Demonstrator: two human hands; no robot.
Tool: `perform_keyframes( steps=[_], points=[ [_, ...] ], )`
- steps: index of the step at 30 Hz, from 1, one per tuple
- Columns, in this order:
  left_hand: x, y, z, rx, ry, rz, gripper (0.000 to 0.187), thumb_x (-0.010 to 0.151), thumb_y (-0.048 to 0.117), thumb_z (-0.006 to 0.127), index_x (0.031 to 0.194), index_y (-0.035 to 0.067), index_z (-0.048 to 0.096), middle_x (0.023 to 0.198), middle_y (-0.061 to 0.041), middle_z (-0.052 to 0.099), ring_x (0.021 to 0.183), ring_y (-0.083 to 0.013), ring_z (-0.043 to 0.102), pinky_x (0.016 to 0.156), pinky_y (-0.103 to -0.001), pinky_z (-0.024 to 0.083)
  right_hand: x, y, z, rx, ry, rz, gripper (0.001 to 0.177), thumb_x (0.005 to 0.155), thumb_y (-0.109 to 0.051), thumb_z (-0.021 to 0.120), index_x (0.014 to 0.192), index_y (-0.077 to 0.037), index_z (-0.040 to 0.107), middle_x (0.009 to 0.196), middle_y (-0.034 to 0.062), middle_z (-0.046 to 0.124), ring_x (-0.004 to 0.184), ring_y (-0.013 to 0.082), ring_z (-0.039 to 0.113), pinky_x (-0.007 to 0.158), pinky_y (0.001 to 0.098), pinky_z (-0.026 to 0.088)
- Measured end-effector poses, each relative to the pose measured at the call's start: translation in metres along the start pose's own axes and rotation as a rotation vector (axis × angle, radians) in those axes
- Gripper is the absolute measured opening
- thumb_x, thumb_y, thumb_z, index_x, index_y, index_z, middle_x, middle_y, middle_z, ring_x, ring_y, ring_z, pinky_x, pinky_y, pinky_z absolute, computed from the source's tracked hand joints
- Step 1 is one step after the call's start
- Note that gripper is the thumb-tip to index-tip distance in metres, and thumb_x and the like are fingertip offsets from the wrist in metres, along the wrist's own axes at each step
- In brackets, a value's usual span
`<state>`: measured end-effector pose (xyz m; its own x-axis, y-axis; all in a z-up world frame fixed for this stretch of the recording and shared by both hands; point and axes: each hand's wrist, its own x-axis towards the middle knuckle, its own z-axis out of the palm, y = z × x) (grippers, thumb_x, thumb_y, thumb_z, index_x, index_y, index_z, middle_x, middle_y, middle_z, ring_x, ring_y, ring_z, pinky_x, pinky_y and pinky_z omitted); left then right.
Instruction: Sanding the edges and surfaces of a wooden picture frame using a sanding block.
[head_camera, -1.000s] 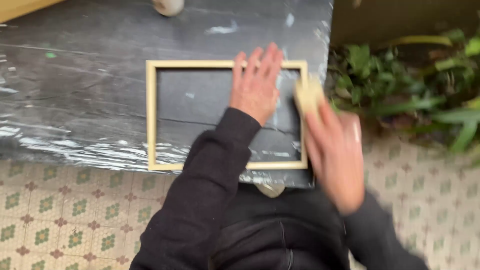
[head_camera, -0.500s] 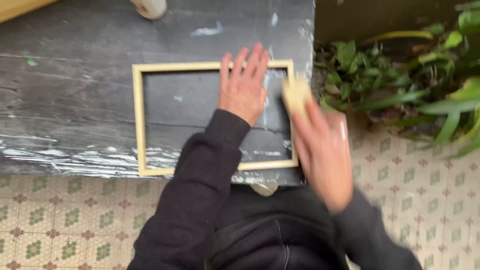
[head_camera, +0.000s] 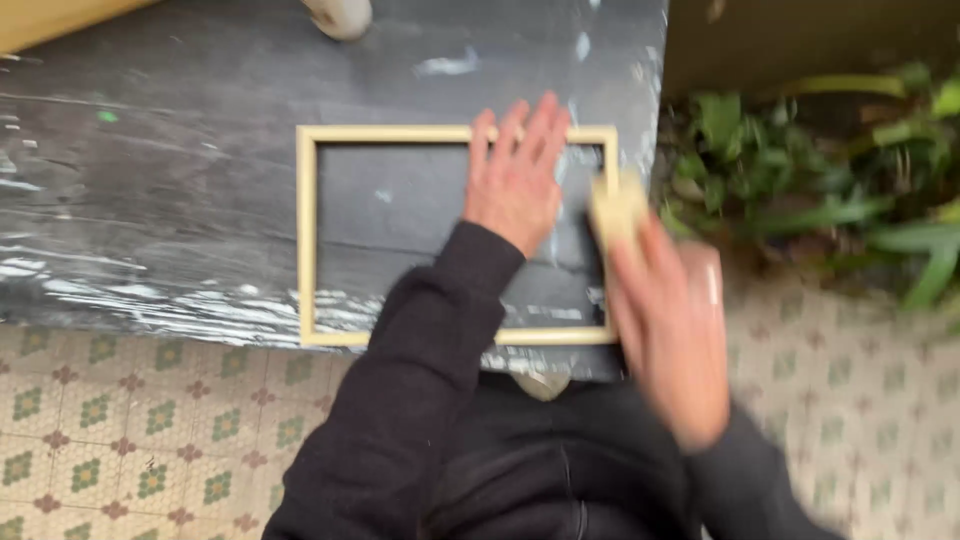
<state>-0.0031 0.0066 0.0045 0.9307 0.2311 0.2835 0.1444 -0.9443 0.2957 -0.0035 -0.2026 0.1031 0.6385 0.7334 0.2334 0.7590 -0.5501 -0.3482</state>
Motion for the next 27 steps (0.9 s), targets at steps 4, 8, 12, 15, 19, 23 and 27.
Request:
perform_keyframes(
  steps=[4, 8, 12, 15, 19, 23, 27],
  points=[
    [-0.001, 0.007, 0.001, 0.001, 0.059, 0.027, 0.075, 0.086, 0.025, 0.071, 0.154, 0.006, 0.045, 0.162, -0.009, 0.04, 0.145, -0.0299, 0.038, 0.124, -0.055, 0.024, -0.002, 0.0, -0.001, -0.055, 0.024, 0.003, 0.043, 0.095, -0.005, 0.07, 0.137, -0.003, 0.064, 0.149, 0.0206, 0.056, 0.118, 0.0452, 0.053, 0.102, 0.0504, 0.046],
    [0.006, -0.004, -0.001, 0.053, 0.014, 0.005, 0.076, 0.084, 0.025, 0.072, 0.152, 0.005, 0.045, 0.16, -0.011, 0.039, 0.144, -0.0312, 0.037, 0.122, -0.056, 0.023, -0.015, -0.001, -0.003, 0.02, 0.015, -0.014, 0.046, 0.086, -0.006, 0.07, 0.132, -0.006, 0.064, 0.146, 0.0205, 0.056, 0.112, 0.0439, 0.054, 0.099, 0.05, 0.047],
    [-0.004, 0.007, 0.009, 0.059, 0.027, 0.042, 0.077, 0.084, 0.024, 0.072, 0.153, 0.005, 0.044, 0.16, -0.012, 0.038, 0.144, -0.0318, 0.037, 0.122, -0.057, 0.021, 0.039, 0.002, 0.005, -0.001, 0.019, 0.047, 0.045, 0.095, -0.003, 0.073, 0.139, -0.004, 0.064, 0.15, 0.0191, 0.057, 0.111, 0.0456, 0.053, 0.096, 0.049, 0.048],
    [0.005, 0.001, -0.002, 0.049, 0.01, -0.008, 0.074, 0.087, 0.022, 0.072, 0.154, 0.008, 0.044, 0.163, -0.008, 0.038, 0.148, -0.029, 0.037, 0.126, -0.054, 0.022, -0.007, -0.003, 0.001, -0.019, 0.046, -0.021, 0.044, 0.092, -0.007, 0.07, 0.134, -0.003, 0.062, 0.149, 0.0217, 0.054, 0.116, 0.0456, 0.053, 0.102, 0.0494, 0.047],
    [0.001, -0.002, 0.001, -0.007, -0.017, -0.006, 0.077, 0.083, 0.026, 0.073, 0.151, 0.005, 0.043, 0.159, -0.012, 0.037, 0.144, -0.0315, 0.036, 0.122, -0.057, 0.02, -0.008, -0.002, 0.004, -0.004, -0.02, 0.042, 0.047, 0.084, -0.009, 0.07, 0.131, -0.008, 0.065, 0.144, 0.0193, 0.057, 0.11, 0.043, 0.055, 0.095, 0.0482, 0.048],
    [0.0, 0.006, 0.004, 0.021, 0.01, 0.037, 0.078, 0.085, 0.026, 0.074, 0.154, 0.006, 0.043, 0.161, -0.009, 0.038, 0.146, -0.0305, 0.037, 0.124, -0.056, 0.022, 0.024, 0.003, 0.004, -0.083, 0.019, 0.008, 0.04, 0.097, -0.005, 0.069, 0.137, -0.002, 0.063, 0.15, 0.0211, 0.056, 0.115, 0.0451, 0.054, 0.099, 0.0505, 0.048],
    [0.003, 0.0, 0.004, -0.018, 0.042, 0.002, 0.081, 0.078, 0.026, 0.075, 0.15, 0.005, 0.045, 0.158, -0.011, 0.039, 0.143, -0.0315, 0.038, 0.121, -0.058, 0.023, -0.017, -0.005, -0.003, -0.051, -0.009, -0.005, 0.047, 0.089, -0.01, 0.067, 0.135, -0.005, 0.062, 0.146, 0.021, 0.056, 0.108, 0.0429, 0.054, 0.096, 0.0497, 0.048]
  ],
)
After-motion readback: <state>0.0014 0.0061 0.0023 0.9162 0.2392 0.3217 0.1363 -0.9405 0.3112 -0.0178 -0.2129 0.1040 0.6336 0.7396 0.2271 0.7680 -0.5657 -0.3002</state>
